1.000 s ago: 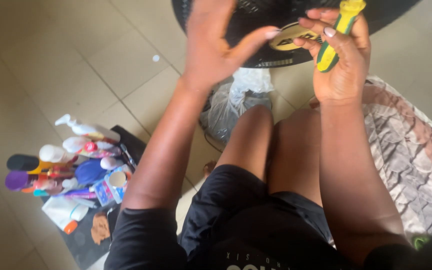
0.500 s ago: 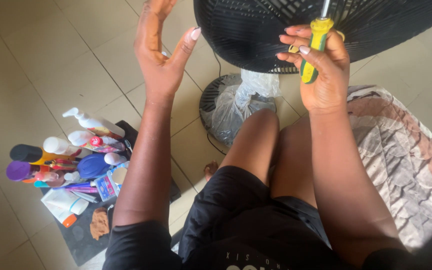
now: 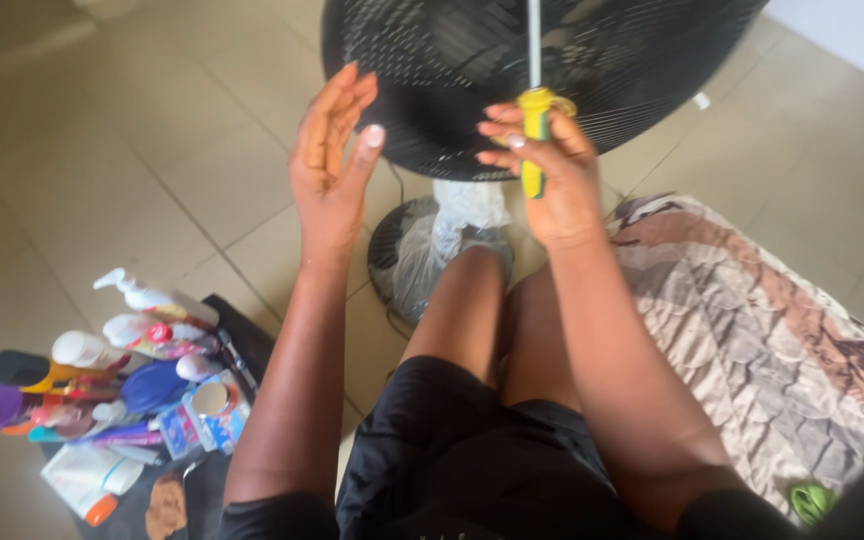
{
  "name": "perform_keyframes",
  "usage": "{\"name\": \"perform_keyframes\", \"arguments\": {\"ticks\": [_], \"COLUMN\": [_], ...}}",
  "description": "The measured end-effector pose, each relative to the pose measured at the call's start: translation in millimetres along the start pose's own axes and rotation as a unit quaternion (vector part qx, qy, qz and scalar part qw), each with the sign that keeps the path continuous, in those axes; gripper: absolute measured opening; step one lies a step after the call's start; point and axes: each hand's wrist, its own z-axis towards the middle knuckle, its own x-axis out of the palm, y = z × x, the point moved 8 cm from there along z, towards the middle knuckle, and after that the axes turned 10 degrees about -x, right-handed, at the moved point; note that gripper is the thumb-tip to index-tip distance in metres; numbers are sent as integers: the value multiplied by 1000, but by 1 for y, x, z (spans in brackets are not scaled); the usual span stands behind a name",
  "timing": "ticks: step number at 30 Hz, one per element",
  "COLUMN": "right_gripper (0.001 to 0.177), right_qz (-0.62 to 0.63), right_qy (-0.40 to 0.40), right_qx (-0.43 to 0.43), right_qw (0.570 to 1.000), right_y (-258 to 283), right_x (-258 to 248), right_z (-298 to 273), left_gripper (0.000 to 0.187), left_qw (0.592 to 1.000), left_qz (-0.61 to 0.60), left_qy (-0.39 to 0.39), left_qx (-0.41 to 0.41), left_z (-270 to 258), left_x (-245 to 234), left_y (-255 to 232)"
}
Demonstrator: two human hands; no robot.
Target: The person is using a screwdriver to assemble or disassemble a black floor fan while seated on a bed.
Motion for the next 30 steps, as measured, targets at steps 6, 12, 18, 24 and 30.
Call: {"name": "perform_keyframes", "arguments": {"ticks": [6,12,18,24,30], "right_gripper": [19,18,21,23,21], "right_qz": [20,18,13,18,31], "right_qy": [2,3,-3,0,9], "right_qx": [0,-20,-5,6,-7], "right_qw": [1000,1000,1000,1000,999], "right_y": [13,21,20,21,25], "right_x": [1,-6,-14,-13,-7], "right_z": [-8,-6,-10,-12,-8], "left_gripper": [52,49,47,46,45], "left_qw": [994,990,984,986,990], "left_qz": [-99,-132,-151,-139,-116], "left_qy": [15,29,49,30,7], "left_qx": [-36,-51,-84,-88,-82], "left_z": [3,14,15,7,9], "left_x": [29,57,70,66,49], "left_y": [-11,-6,4,1,-9]}}
